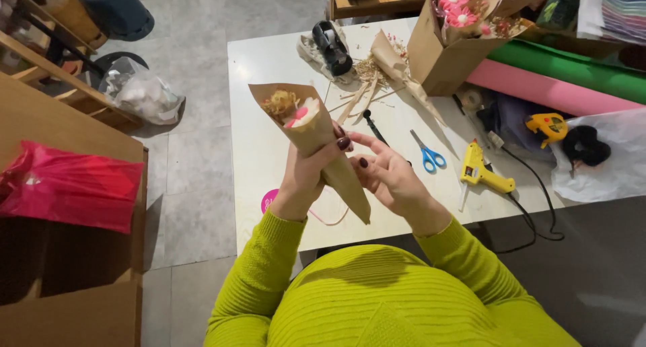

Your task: Wrapping small flowers in craft paper and tying a decorative ribbon.

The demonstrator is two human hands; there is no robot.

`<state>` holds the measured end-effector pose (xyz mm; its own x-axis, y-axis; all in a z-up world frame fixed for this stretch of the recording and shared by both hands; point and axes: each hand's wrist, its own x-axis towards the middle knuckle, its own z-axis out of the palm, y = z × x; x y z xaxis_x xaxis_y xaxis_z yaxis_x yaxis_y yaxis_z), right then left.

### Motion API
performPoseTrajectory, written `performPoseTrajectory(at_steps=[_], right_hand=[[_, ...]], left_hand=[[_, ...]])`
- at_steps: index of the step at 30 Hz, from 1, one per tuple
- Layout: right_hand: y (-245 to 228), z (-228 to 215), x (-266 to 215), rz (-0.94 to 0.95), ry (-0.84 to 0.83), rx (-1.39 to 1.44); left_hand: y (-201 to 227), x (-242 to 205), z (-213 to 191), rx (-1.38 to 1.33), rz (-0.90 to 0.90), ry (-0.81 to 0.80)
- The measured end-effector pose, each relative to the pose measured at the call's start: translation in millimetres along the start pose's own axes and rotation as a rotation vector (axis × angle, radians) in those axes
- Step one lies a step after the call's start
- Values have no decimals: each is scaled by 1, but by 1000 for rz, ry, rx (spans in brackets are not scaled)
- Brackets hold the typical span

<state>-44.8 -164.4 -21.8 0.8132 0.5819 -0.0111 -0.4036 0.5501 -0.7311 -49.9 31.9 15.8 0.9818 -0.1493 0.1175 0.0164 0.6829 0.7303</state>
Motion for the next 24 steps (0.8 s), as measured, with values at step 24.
performPoseTrajectory(at_steps=[24], right_hand=[[27,30,-20,-717,240,-1090]], left_hand=[[-24,4,3,31,186,210]])
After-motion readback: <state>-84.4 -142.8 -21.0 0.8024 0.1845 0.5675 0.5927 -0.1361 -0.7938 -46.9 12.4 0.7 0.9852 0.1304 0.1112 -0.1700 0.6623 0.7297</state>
